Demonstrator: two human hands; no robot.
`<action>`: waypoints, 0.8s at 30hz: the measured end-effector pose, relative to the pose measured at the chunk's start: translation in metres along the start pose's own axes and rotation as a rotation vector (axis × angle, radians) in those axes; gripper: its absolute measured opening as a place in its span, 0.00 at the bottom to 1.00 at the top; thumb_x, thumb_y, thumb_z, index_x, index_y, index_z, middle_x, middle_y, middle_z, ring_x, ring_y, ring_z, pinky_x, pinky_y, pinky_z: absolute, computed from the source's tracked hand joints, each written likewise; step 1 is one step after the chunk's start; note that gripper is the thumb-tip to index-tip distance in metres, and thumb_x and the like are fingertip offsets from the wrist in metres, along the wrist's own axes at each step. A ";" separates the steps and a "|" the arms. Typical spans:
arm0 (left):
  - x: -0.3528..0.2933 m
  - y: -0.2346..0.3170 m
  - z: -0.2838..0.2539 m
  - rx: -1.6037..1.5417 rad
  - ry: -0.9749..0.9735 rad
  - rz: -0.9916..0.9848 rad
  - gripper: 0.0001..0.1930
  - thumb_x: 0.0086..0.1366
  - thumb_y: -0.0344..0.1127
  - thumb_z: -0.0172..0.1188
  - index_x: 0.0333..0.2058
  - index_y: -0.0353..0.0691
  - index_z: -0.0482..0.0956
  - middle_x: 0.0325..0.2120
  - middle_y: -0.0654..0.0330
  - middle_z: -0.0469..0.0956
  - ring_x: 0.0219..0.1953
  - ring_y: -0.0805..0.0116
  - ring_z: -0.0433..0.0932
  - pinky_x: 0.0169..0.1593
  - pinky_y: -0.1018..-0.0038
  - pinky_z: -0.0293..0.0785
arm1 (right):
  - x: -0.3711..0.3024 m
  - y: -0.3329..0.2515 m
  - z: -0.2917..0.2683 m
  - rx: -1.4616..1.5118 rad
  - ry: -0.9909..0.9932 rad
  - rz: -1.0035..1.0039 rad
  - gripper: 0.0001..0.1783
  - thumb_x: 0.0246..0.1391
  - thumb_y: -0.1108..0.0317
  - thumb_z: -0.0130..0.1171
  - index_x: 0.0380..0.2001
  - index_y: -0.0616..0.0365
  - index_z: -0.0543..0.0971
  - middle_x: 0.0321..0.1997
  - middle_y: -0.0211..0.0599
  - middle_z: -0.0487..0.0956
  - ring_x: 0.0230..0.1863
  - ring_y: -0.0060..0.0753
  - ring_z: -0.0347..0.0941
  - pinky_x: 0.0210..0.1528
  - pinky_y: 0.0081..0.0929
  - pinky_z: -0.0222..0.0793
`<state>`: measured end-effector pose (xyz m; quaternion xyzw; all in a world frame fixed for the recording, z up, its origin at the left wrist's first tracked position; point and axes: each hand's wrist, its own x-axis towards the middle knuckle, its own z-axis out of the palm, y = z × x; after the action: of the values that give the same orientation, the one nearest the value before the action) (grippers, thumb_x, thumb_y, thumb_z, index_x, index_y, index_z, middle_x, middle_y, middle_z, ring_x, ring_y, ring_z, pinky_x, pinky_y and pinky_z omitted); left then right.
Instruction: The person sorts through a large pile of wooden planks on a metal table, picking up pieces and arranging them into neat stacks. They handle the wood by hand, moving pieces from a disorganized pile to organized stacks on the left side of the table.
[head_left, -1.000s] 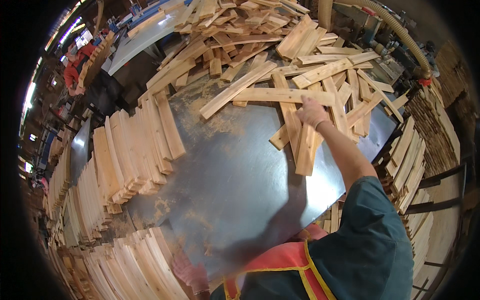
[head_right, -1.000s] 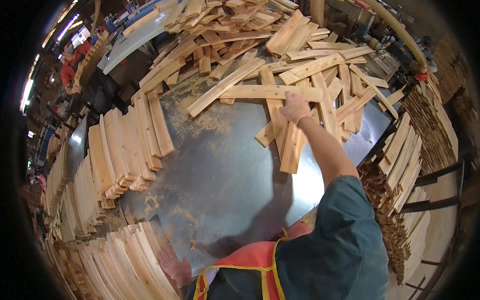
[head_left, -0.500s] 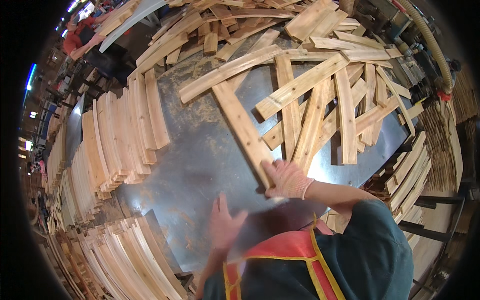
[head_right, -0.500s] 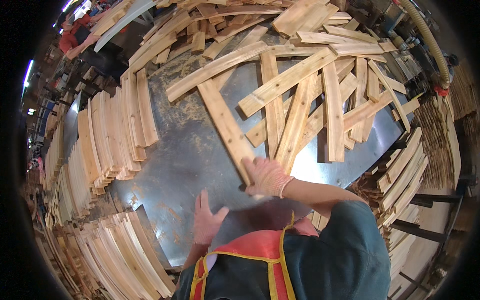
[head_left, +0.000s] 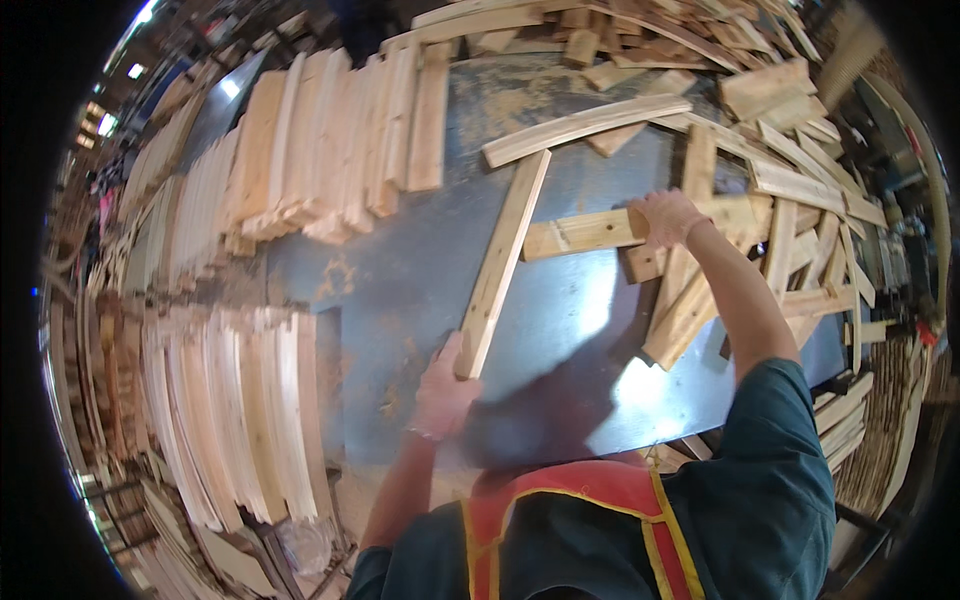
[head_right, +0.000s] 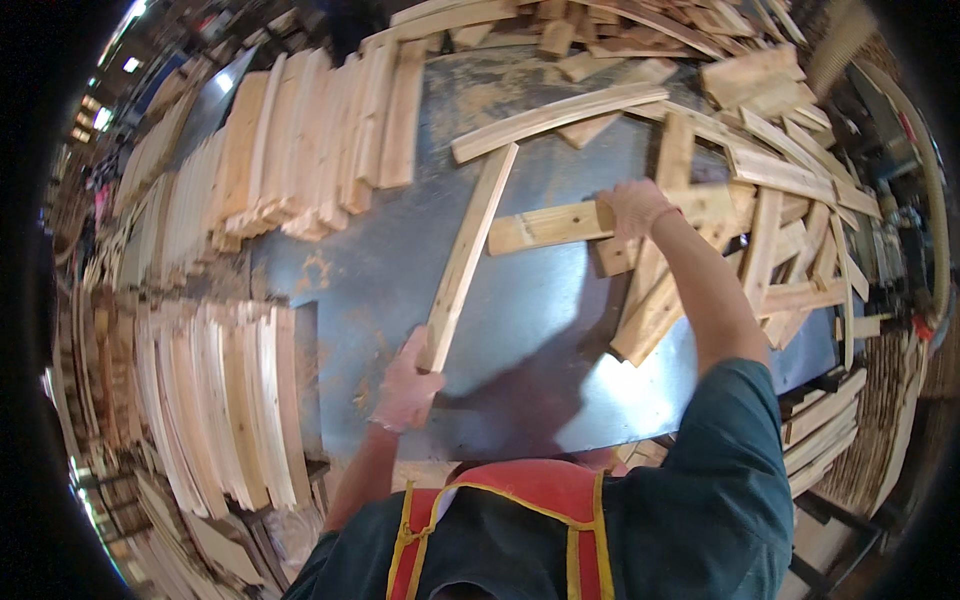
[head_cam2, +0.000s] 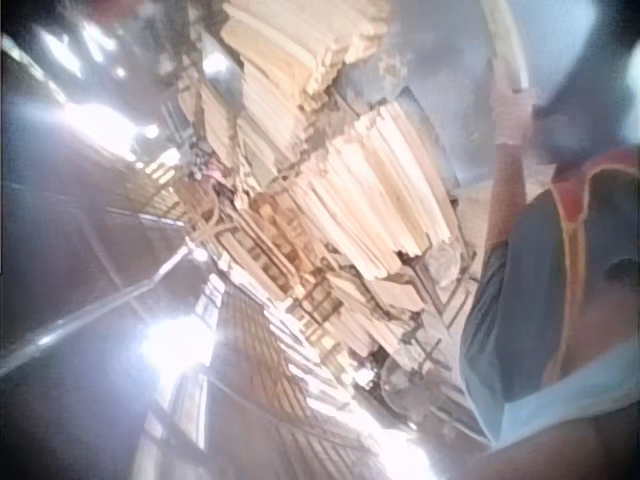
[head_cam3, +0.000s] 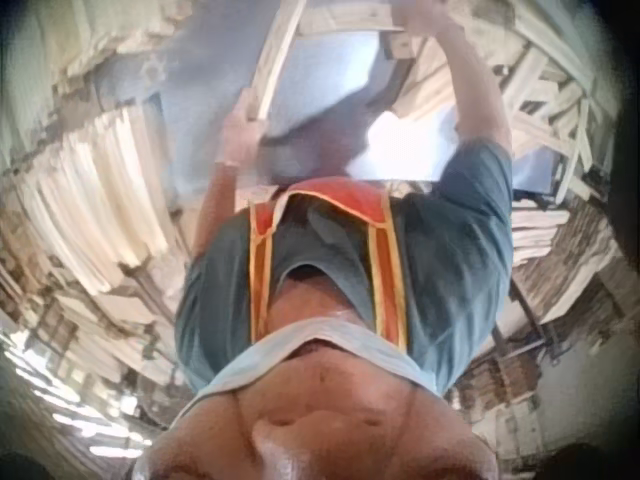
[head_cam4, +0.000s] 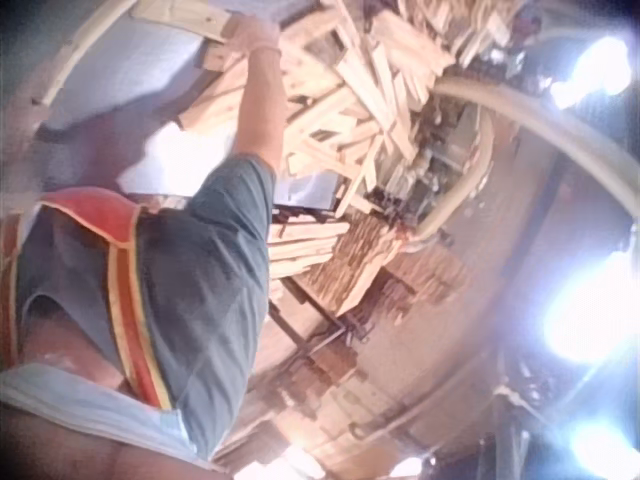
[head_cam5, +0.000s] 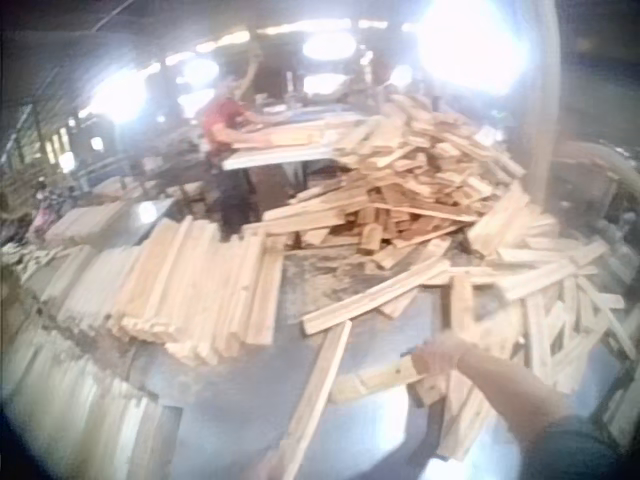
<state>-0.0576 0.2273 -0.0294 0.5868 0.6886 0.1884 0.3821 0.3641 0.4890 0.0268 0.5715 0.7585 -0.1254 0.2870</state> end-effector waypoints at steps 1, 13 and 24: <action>-0.022 -0.027 -0.022 -0.366 -0.103 -0.112 0.42 0.58 0.35 0.71 0.72 0.40 0.66 0.52 0.45 0.78 0.52 0.53 0.81 0.55 0.59 0.78 | -0.014 -0.026 -0.006 0.097 -0.088 -0.041 0.41 0.45 0.56 0.74 0.65 0.50 0.75 0.56 0.46 0.85 0.59 0.55 0.79 0.60 0.46 0.74; -0.151 -0.135 -0.095 0.041 -0.322 -0.169 0.39 0.62 0.45 0.74 0.68 0.39 0.67 0.48 0.52 0.83 0.49 0.56 0.84 0.52 0.61 0.81 | -0.072 -0.382 0.130 1.189 -0.205 -0.356 0.29 0.68 0.42 0.51 0.42 0.59 0.85 0.40 0.56 0.86 0.42 0.57 0.81 0.52 0.47 0.77; -0.157 -0.160 -0.103 0.689 0.495 -0.146 0.40 0.65 0.51 0.66 0.73 0.47 0.67 0.53 0.49 0.80 0.52 0.51 0.82 0.54 0.56 0.78 | -0.082 -0.330 0.101 0.974 0.416 -0.569 0.33 0.64 0.43 0.52 0.64 0.51 0.76 0.66 0.51 0.79 0.68 0.58 0.73 0.72 0.43 0.67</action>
<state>-0.2380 0.0592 -0.0295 0.5669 0.8219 0.0550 -0.0006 0.0988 0.2680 -0.0523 0.4243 0.7773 -0.4157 -0.2073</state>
